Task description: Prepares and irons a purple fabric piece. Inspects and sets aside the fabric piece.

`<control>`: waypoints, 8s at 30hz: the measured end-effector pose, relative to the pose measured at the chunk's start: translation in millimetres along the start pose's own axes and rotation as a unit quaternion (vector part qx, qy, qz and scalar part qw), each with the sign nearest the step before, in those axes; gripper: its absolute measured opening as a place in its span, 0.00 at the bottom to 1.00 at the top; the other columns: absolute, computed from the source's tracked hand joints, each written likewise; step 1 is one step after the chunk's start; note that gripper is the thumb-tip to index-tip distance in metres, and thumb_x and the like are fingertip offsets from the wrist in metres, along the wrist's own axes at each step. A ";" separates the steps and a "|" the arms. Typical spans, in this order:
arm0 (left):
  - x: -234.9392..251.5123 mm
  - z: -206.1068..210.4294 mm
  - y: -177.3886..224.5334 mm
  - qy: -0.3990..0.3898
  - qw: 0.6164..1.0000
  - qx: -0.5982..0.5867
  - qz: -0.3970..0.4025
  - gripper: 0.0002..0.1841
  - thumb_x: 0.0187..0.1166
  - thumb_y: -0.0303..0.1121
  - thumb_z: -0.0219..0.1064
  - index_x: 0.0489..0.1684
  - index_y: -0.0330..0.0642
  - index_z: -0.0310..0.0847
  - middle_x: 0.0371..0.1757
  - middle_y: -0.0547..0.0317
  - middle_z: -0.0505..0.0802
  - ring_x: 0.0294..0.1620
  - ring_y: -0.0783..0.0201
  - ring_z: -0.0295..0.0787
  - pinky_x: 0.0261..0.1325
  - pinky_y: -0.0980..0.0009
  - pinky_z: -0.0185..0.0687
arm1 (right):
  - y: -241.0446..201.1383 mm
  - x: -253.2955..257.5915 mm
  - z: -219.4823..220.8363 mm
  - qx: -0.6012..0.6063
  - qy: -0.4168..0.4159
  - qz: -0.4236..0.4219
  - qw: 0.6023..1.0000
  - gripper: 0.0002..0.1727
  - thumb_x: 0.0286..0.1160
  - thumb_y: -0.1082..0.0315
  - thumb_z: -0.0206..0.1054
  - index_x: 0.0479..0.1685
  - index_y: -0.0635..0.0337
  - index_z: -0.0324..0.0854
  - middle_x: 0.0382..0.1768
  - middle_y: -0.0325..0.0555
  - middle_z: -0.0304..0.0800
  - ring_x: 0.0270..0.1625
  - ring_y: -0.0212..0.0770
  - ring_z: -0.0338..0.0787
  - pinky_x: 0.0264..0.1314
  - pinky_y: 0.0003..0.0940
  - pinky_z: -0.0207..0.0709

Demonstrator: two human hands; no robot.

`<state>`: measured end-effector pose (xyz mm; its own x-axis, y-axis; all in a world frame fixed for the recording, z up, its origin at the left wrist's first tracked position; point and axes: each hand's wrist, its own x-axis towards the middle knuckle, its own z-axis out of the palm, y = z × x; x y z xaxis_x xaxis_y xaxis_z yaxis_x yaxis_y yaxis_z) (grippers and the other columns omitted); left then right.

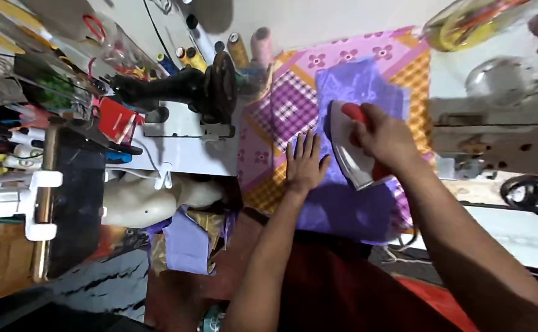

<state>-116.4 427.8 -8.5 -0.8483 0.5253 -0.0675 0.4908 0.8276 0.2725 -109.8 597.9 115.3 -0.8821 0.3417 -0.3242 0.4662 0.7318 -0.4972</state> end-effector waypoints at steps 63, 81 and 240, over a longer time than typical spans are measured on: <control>38.2 -22.9 4.3 0.135 0.991 -0.018 -0.003 0.25 0.84 0.37 0.50 0.74 0.42 0.82 0.75 0.48 0.87 0.78 0.42 0.80 0.79 0.35 0.63 | -20.5 118.7 -48.4 0.021 0.027 0.126 0.991 0.26 0.93 0.51 0.52 0.86 0.45 0.66 0.53 0.65 0.91 0.57 0.71 0.91 0.52 0.71 0.80; 221.1 -43.8 -25.5 0.076 0.996 0.019 -0.035 0.36 0.92 0.46 0.40 0.92 0.27 0.46 0.95 0.31 0.43 0.96 0.34 0.29 0.88 0.28 0.19 | -12.4 76.2 -35.8 0.041 0.024 0.169 0.984 0.28 0.93 0.50 0.52 0.88 0.45 0.65 0.51 0.65 0.92 0.56 0.69 0.92 0.55 0.69 0.81; -57.8 -7.6 -30.8 -0.010 0.993 -0.005 -0.120 0.42 0.87 0.64 0.46 0.96 0.47 0.48 0.96 0.44 0.52 0.97 0.42 0.40 0.93 0.41 0.41 | 54.8 -37.1 -31.9 0.020 0.043 0.137 0.989 0.35 0.91 0.46 0.53 0.88 0.60 0.58 0.59 0.96 0.75 0.62 0.99 0.74 0.50 0.93 0.62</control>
<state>-84.0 370.4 -5.8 -0.9359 0.3181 -0.1512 0.2737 0.9271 0.2561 -53.6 644.1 125.7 -0.7238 0.5741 -0.3827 0.6895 0.5807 -0.4328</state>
